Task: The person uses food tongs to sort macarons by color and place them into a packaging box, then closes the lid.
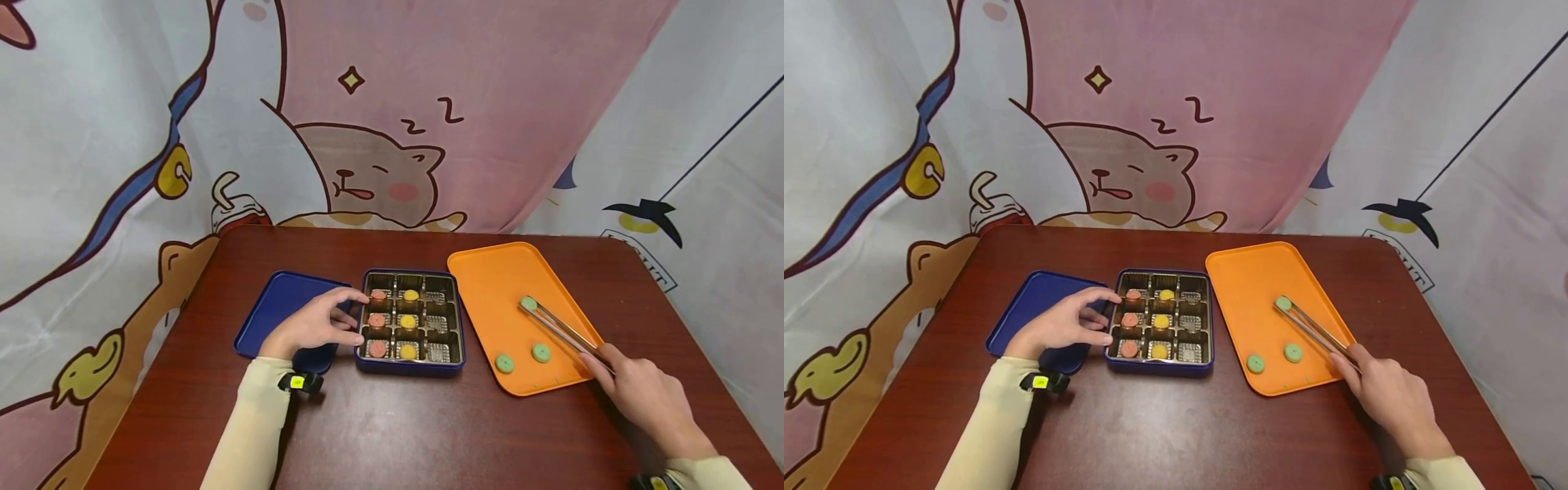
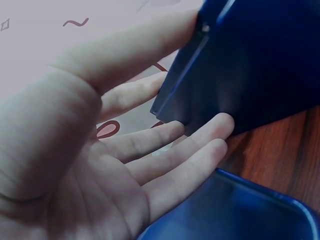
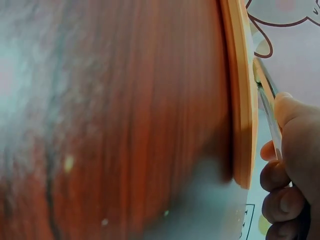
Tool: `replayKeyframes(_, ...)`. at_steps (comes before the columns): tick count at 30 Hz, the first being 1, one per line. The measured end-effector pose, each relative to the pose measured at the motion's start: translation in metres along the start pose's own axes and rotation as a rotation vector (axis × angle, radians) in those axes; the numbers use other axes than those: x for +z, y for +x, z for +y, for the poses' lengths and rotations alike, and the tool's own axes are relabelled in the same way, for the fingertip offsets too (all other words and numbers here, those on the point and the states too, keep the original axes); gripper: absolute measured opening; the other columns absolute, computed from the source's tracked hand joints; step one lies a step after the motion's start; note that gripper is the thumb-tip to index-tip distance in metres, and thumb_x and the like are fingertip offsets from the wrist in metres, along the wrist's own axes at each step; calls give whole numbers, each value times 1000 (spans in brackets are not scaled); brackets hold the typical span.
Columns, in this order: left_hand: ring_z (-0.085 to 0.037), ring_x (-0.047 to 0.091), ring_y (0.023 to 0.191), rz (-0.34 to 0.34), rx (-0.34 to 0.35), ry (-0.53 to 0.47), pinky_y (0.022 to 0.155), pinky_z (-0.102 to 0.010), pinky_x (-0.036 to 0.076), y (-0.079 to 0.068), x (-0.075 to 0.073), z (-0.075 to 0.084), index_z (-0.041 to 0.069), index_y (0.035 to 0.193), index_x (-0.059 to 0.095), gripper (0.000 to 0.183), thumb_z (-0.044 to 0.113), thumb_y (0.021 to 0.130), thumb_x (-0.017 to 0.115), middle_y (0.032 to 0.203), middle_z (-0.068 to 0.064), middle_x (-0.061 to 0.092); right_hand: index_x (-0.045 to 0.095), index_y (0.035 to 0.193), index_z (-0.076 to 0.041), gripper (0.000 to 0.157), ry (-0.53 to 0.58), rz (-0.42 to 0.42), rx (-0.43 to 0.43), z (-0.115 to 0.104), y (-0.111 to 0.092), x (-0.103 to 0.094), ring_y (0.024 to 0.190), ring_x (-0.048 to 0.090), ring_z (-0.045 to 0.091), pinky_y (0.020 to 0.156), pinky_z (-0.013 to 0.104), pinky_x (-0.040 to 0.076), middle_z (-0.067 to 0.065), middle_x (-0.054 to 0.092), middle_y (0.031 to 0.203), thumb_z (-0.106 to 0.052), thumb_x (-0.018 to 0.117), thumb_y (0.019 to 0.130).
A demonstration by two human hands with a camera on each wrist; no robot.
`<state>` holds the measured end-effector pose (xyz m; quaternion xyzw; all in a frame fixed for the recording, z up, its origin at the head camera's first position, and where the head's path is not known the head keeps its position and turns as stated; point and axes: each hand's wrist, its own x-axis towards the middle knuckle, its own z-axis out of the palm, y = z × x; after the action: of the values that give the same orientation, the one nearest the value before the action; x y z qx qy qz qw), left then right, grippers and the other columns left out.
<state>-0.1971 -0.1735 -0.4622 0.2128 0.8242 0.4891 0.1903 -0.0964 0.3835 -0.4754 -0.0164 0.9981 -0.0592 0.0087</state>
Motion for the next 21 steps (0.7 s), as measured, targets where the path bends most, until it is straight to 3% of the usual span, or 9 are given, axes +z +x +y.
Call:
replayKeyframes(7, -27, 70, 114, 3, -4, 5, 96, -45, 60, 0, 0, 1, 20, 148, 57, 70, 24, 86, 90, 159, -8, 45, 60, 112, -7, 49, -10, 19, -15, -12, -1, -4, 52, 45, 20, 40, 37, 36, 2, 42, 57, -55, 55, 106)
replayKeyframes(21, -27, 70, 115, 1, -11, 0, 95, -44, 60, 0, 0, 0, 20, 147, 57, 71, 25, 85, 91, 159, -8, 44, 57, 93, -17, 29, 6, 175, -169, -47, -8, -9, 48, 36, 15, 39, 33, 27, -4, 34, 53, -43, 69, 102)
